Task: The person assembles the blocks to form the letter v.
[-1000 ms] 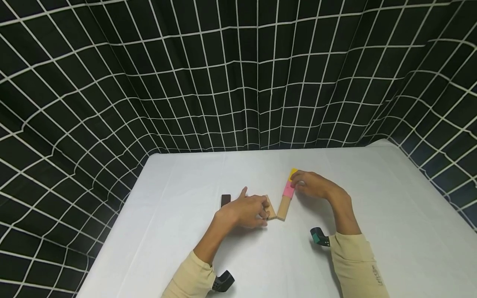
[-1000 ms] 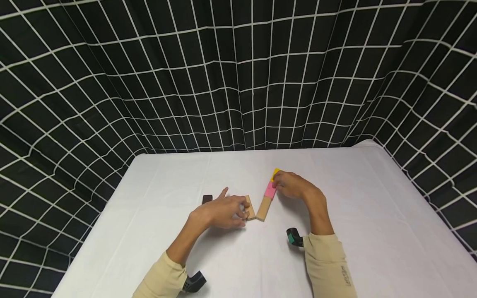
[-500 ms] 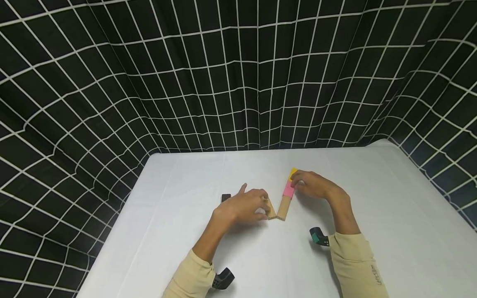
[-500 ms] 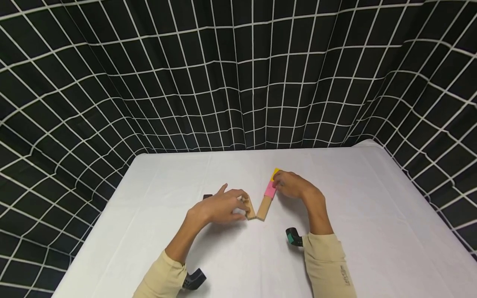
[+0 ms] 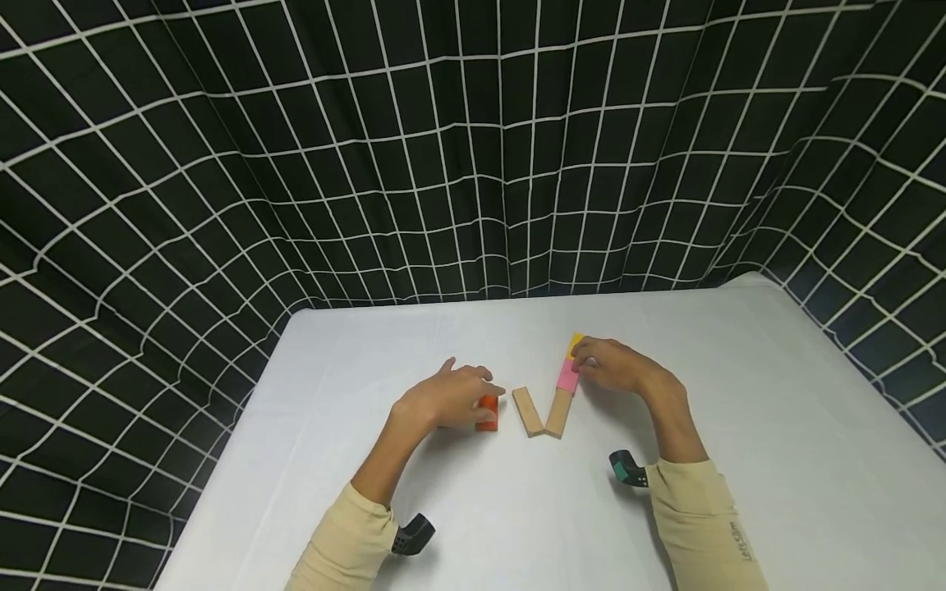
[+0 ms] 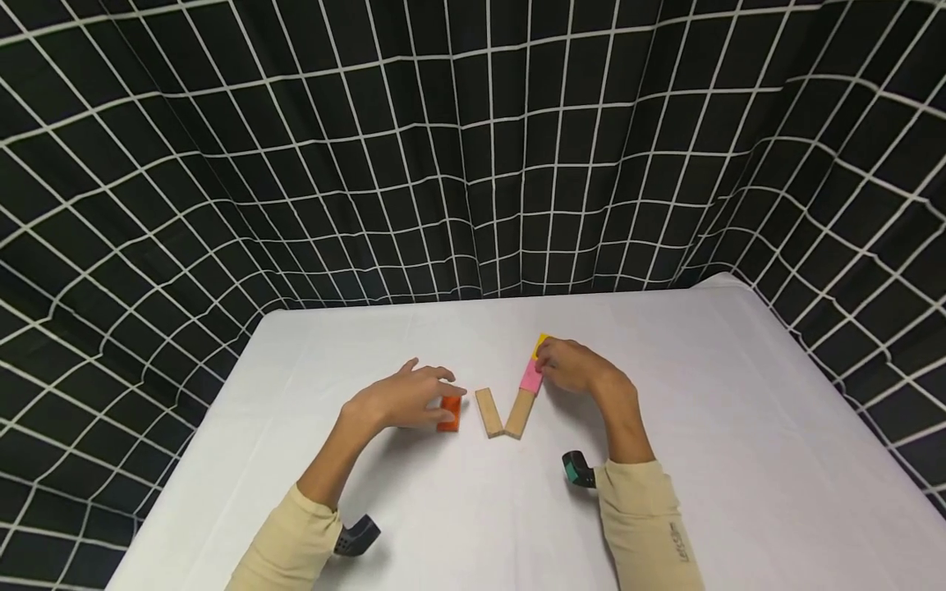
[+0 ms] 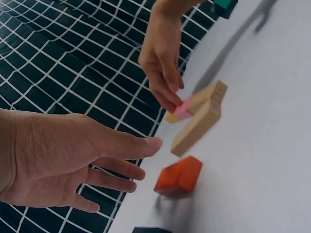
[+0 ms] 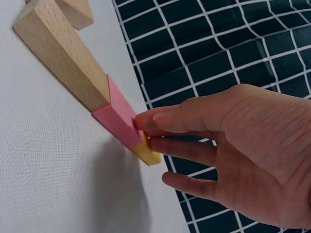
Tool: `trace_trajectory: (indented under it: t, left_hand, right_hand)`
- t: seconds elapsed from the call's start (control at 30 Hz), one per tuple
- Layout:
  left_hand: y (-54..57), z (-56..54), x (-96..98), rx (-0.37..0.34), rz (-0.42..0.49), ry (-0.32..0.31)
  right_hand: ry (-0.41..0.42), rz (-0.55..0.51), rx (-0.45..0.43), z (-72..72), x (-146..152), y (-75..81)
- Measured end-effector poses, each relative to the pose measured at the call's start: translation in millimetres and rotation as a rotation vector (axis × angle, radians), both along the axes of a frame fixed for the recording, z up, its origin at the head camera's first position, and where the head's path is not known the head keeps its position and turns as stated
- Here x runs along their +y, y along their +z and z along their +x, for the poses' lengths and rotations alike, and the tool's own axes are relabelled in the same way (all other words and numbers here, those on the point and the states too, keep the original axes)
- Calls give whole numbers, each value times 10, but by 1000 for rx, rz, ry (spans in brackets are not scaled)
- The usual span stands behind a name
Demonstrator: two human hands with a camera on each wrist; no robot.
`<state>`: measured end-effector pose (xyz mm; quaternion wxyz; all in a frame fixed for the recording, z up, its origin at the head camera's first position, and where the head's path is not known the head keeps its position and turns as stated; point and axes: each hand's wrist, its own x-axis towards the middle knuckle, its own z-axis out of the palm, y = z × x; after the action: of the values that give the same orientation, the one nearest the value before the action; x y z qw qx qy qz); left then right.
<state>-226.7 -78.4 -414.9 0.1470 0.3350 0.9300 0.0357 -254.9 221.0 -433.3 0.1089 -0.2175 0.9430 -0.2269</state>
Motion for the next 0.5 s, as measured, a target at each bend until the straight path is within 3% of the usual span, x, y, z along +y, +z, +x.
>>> trace_trajectory:
  t: [0.13, 0.33, 0.5]
  left_hand:
    - [-61, -24, -25, -5, 3, -26]
    - [-189, -29, -30, 51, 49, -116]
    - [-224, -19, -30, 74, 49, -119]
  right_hand:
    - [6, 4, 3, -2, 5, 2]
    - [9, 4, 7, -9, -4, -6]
    - [1, 1, 7, -13, -14, 2]
